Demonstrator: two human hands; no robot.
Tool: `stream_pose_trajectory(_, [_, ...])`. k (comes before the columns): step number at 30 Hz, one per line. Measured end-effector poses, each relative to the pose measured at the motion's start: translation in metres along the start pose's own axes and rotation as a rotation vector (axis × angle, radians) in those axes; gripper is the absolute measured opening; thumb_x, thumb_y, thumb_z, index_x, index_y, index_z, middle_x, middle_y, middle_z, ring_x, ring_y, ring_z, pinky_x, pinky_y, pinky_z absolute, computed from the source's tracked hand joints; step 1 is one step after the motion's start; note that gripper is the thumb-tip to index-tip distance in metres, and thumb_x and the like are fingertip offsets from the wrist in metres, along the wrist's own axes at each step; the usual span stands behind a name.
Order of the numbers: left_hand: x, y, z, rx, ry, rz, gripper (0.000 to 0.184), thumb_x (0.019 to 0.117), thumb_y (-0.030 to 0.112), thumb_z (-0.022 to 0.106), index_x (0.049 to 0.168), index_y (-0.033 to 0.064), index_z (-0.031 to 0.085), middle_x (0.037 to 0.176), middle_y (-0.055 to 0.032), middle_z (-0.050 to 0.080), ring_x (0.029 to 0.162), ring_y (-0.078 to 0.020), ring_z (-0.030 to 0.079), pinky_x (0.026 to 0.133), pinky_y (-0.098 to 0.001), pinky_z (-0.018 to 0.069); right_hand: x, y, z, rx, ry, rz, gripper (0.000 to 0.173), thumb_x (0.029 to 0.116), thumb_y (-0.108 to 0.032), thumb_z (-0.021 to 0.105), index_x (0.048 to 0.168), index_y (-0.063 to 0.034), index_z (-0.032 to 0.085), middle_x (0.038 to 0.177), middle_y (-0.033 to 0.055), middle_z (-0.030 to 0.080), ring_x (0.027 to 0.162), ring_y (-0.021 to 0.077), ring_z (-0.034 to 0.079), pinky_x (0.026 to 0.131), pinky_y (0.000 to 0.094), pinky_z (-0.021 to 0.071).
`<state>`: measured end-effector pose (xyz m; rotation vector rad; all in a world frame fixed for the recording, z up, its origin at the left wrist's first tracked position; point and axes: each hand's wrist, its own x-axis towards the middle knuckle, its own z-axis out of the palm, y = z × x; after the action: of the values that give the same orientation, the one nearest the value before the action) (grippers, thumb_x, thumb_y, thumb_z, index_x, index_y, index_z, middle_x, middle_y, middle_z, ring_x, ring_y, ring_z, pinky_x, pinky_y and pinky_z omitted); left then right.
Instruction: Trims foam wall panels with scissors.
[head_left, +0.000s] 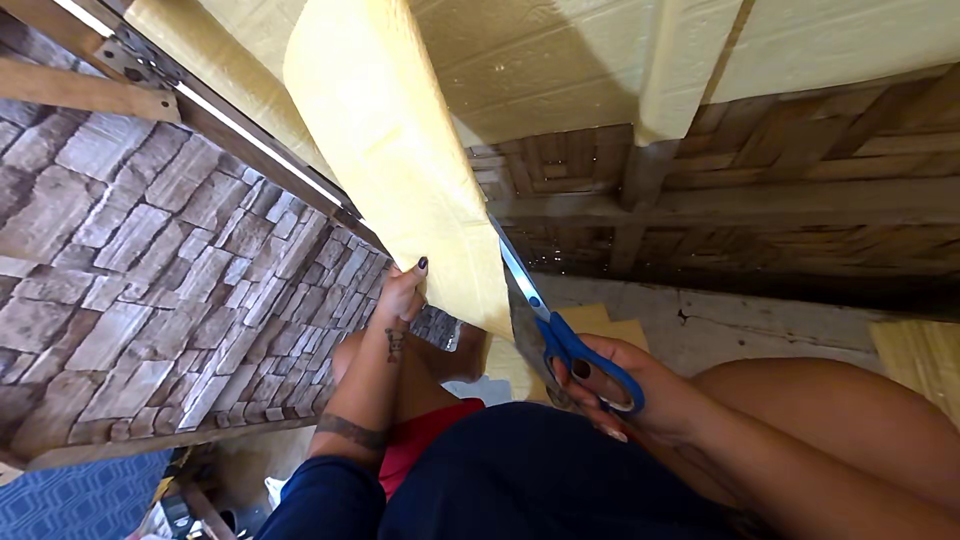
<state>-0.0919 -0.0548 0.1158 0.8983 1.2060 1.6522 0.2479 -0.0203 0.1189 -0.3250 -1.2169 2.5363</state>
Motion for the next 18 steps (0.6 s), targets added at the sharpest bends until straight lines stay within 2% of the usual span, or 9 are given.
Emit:
stream_pose_trajectory(3, [0.000, -0.002, -0.001, -0.004, -0.008, 0.008, 0.038, 0.0803, 0.031, 0.087, 0.111, 0.0188, 0.069, 0.097, -0.0017, 0.077, 0.086, -0.0133, 0.075, 0.078, -0.0360, 0.0635, 0.001, 0.002, -0.001, -0.016, -0.011, -0.003, 0.031, 0.0896, -0.045, 0.076, 0.096, -0.0164, 0.066, 0.069, -0.0086, 0.059, 0.051, 0.0000, 0.056, 0.047, 0.0155, 0.0506])
stream_pose_trajectory(7, [0.000, -0.003, -0.003, -0.014, -0.015, -0.002, 0.038, 0.0809, 0.030, 0.087, 0.112, 0.0186, 0.068, 0.098, -0.0022, 0.077, 0.087, -0.0136, 0.075, 0.078, -0.0362, 0.0634, 0.001, 0.003, -0.004, 0.029, -0.051, 0.001, 0.043, 0.0871, -0.056, 0.074, 0.100, -0.0149, 0.067, 0.072, -0.0065, 0.061, 0.056, 0.0031, 0.060, 0.052, 0.0188, 0.0549])
stream_pose_trajectory(11, [-0.001, -0.004, -0.004, -0.029, -0.026, -0.012, 0.039, 0.0805, 0.031, 0.087, 0.113, 0.0194, 0.068, 0.099, -0.0024, 0.077, 0.087, -0.0138, 0.074, 0.078, -0.0361, 0.0633, 0.001, 0.005, -0.013, 0.091, -0.204, -0.028, 0.054, 0.0876, -0.063, 0.069, 0.108, -0.0129, 0.066, 0.079, -0.0035, 0.063, 0.064, 0.0061, 0.064, 0.058, 0.0206, 0.0570])
stream_pose_trajectory(14, [-0.001, -0.004, -0.004, -0.032, -0.022, -0.017, 0.041, 0.0789, 0.033, 0.088, 0.113, 0.0197, 0.069, 0.099, -0.0028, 0.077, 0.087, -0.0143, 0.075, 0.078, -0.0369, 0.0635, 0.001, 0.006, -0.017, 0.102, -0.285, -0.025, 0.054, 0.0907, -0.063, 0.064, 0.110, -0.0127, 0.066, 0.081, -0.0028, 0.063, 0.066, 0.0067, 0.064, 0.059, 0.0213, 0.0570])
stream_pose_trajectory(18, [0.000, -0.005, -0.006, -0.023, -0.008, -0.019, 0.046, 0.0755, 0.034, 0.091, 0.113, 0.0197, 0.068, 0.099, -0.0020, 0.077, 0.087, -0.0136, 0.074, 0.078, -0.0368, 0.0635, 0.000, 0.001, -0.023, 0.091, -0.346, 0.032, 0.056, 0.0897, -0.067, 0.063, 0.109, -0.0138, 0.065, 0.081, -0.0027, 0.062, 0.067, 0.0073, 0.064, 0.060, 0.0223, 0.0574])
